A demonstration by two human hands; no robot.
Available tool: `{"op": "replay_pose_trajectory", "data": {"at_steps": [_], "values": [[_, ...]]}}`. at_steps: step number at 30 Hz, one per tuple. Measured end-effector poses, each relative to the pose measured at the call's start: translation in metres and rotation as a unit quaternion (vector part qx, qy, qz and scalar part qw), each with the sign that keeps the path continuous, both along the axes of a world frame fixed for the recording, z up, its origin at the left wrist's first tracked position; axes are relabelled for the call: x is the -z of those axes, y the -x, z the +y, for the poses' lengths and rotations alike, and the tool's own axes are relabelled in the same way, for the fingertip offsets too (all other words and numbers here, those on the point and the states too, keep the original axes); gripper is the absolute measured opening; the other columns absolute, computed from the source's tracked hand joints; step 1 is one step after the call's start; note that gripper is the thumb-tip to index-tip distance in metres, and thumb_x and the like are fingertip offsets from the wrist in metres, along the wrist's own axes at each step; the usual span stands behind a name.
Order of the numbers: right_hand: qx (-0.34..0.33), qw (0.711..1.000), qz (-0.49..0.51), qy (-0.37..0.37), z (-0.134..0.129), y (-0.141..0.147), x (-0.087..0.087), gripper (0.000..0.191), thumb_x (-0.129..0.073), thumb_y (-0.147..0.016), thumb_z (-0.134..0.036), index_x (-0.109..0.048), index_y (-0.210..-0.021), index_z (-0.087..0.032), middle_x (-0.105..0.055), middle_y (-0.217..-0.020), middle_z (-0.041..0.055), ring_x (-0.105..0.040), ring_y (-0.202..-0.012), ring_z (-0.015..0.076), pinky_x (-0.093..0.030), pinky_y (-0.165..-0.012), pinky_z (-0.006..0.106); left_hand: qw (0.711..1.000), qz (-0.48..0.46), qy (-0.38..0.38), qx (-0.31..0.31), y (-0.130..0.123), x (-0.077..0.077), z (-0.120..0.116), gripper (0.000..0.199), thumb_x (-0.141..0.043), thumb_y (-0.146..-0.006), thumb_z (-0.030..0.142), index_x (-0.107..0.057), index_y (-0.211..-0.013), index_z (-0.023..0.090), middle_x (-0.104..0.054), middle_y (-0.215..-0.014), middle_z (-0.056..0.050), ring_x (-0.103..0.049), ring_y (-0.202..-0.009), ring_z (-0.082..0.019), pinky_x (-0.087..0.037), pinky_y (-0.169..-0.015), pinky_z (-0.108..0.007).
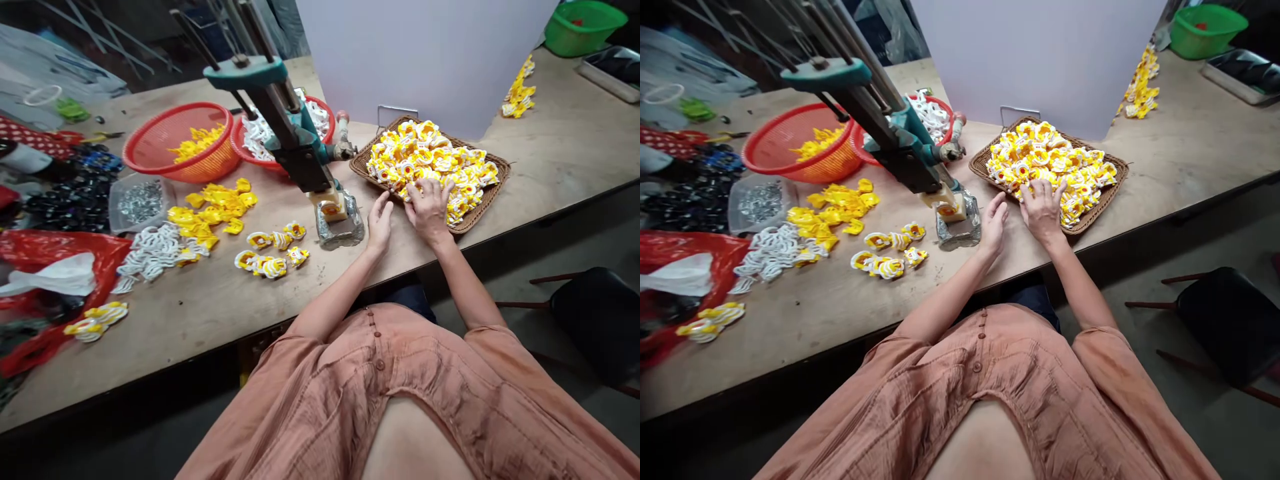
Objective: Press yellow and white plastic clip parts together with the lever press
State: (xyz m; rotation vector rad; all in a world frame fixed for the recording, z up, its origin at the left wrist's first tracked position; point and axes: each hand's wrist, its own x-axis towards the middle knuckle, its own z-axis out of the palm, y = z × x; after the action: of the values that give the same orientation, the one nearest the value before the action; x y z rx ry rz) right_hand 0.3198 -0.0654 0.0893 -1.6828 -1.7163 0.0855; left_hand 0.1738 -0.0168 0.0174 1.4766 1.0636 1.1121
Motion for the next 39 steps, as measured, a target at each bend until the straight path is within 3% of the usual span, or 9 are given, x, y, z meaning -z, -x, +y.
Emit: {"op": "replay_pose_trajectory", "data": {"at_steps": [3,5,10,13,17,22,26,34,39], "values": [[-0.020,0.989,0.138,-0.050,-0.012,0.007,0.002,0.043,-0.060,-0.101,-0.048,-0.068,-0.135,-0.023,-0.067,-0.140,0.0154,-0.060,-0.141,0.0377,-0.036,-0.132,0.070,0.996,-0.021,-0.030,0.078,0.046,-0.025,-0.023,0.073,-0.058,-0.104,0.064,-0.045,-0.168,0.030,-0.046,-0.176,-0.011,-0.062,-0.149,-0.029,-0.055,-0.122,-0.045],[-0.072,0.947,0.311,-0.032,-0.021,0.020,0.002,0.044,-0.061,-0.101,-0.058,-0.068,-0.129,-0.025,-0.072,-0.130,0.0117,-0.071,-0.123,0.0308,-0.059,-0.114,0.054,0.990,-0.021,-0.072,0.117,0.073,-0.040,-0.034,0.077,-0.070,-0.098,0.062,-0.046,-0.167,0.038,-0.035,-0.181,-0.007,-0.059,-0.151,-0.030,-0.056,-0.119,-0.042],[-0.164,0.799,0.552,0.174,-0.024,0.066,0.007,0.053,-0.076,-0.087,-0.075,-0.065,-0.102,-0.025,-0.075,-0.091,0.0012,-0.073,-0.074,0.0167,-0.066,-0.069,0.031,0.986,-0.086,-0.067,0.127,0.112,-0.058,-0.046,0.064,-0.091,-0.087,0.048,-0.072,-0.145,0.028,-0.068,-0.152,-0.011,-0.071,-0.134,-0.029,-0.061,-0.112,-0.039],[-0.147,0.852,0.489,0.110,-0.023,0.087,0.014,0.052,-0.071,-0.091,-0.076,-0.066,-0.111,-0.028,-0.074,-0.088,0.0002,-0.070,-0.069,0.0146,-0.066,-0.071,0.031,0.988,-0.153,0.026,0.025,0.123,-0.053,-0.053,0.062,-0.098,-0.078,0.048,-0.076,-0.131,0.023,-0.077,-0.133,-0.009,-0.079,-0.106,-0.023,-0.067,-0.096,-0.035],[-0.178,0.939,0.293,-0.018,-0.024,0.107,0.031,0.058,-0.079,-0.092,-0.063,-0.070,-0.138,-0.029,-0.076,-0.125,0.0108,-0.075,-0.103,0.0257,-0.066,-0.102,0.046,0.971,-0.208,0.110,-0.031,0.140,-0.042,-0.064,0.054,-0.085,-0.089,0.060,-0.076,-0.125,0.021,-0.079,-0.125,-0.009,-0.080,-0.101,-0.021,-0.068,-0.093,-0.037],[-0.195,0.920,0.339,0.007,-0.008,0.127,0.049,0.058,-0.066,-0.100,-0.067,-0.069,-0.142,-0.027,-0.079,-0.111,0.0084,-0.077,-0.091,0.0236,-0.070,-0.088,0.043,0.987,-0.142,0.052,-0.048,0.162,-0.028,-0.059,0.056,-0.095,-0.079,0.049,-0.078,-0.124,0.020,-0.078,-0.125,-0.010,-0.078,-0.109,-0.023,-0.065,-0.102,-0.038],[-0.208,0.944,0.253,-0.028,-0.003,0.132,0.041,0.043,-0.073,-0.098,-0.060,-0.078,-0.124,-0.026,-0.081,-0.111,0.0092,-0.076,-0.095,0.0242,-0.066,-0.093,0.043,0.996,-0.055,-0.015,-0.070,0.170,-0.023,-0.053,0.039,-0.084,-0.091,0.045,-0.079,-0.121,0.020,-0.072,-0.128,-0.011,-0.074,-0.116,-0.023,-0.065,-0.098,-0.034],[-0.248,0.958,0.146,-0.003,-0.035,0.086,0.069,0.029,-0.061,-0.107,-0.041,-0.080,-0.121,-0.025,-0.084,-0.112,0.0108,-0.079,-0.100,0.0261,-0.059,-0.095,0.049,0.977,0.159,-0.141,-0.007,0.145,-0.001,-0.090,0.024,-0.070,-0.102,0.027,-0.075,-0.124,0.017,-0.065,-0.106,-0.006,-0.065,-0.070,-0.010,-0.063,-0.072,-0.026],[-0.172,0.972,0.159,-0.008,-0.032,0.062,0.065,0.037,-0.054,-0.108,-0.047,-0.080,-0.121,-0.024,-0.079,-0.116,0.0146,-0.077,-0.106,0.0283,-0.061,-0.097,0.051,0.969,0.160,-0.188,-0.033,0.146,-0.004,-0.066,0.048,-0.077,-0.099,0.047,-0.069,-0.139,0.021,-0.065,-0.117,-0.008,-0.069,-0.084,-0.015,-0.064,-0.081,-0.030]]}}
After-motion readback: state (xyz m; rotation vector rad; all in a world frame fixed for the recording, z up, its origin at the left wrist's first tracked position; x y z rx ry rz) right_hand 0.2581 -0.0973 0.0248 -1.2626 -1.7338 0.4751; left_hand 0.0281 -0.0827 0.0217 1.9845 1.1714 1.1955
